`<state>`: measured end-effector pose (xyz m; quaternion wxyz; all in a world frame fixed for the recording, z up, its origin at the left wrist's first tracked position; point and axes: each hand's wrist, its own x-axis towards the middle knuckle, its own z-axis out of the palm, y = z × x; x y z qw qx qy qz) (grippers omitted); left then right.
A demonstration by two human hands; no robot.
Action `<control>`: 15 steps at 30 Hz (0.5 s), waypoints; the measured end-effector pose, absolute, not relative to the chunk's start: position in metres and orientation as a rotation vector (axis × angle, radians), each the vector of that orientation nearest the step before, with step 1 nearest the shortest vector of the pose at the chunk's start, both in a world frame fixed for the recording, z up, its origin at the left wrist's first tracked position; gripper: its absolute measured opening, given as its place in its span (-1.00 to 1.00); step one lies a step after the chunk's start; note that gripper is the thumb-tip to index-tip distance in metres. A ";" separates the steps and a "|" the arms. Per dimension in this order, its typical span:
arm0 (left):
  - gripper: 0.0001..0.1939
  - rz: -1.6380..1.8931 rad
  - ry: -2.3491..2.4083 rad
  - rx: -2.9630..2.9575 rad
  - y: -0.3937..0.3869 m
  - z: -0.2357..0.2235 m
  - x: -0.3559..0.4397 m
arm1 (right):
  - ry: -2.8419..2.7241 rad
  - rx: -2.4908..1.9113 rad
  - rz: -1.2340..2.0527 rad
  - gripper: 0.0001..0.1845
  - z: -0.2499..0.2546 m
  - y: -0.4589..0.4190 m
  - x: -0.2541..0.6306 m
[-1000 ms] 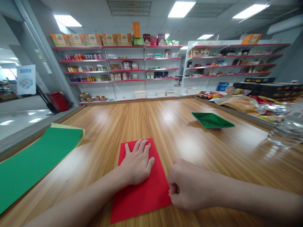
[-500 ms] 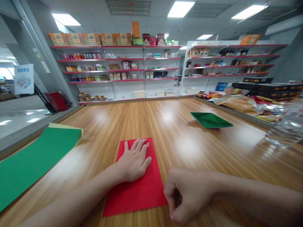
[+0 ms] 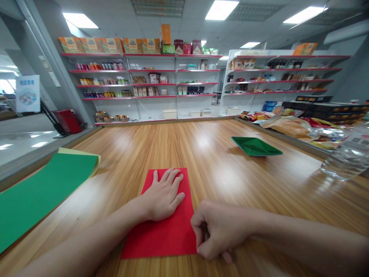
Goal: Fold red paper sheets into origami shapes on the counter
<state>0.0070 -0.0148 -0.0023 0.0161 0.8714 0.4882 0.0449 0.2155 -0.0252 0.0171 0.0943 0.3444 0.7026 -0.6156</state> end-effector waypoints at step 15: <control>-0.37 0.115 1.435 2.689 -0.018 0.000 0.012 | 2.013 0.955 -1.827 -0.89 0.018 -0.021 0.214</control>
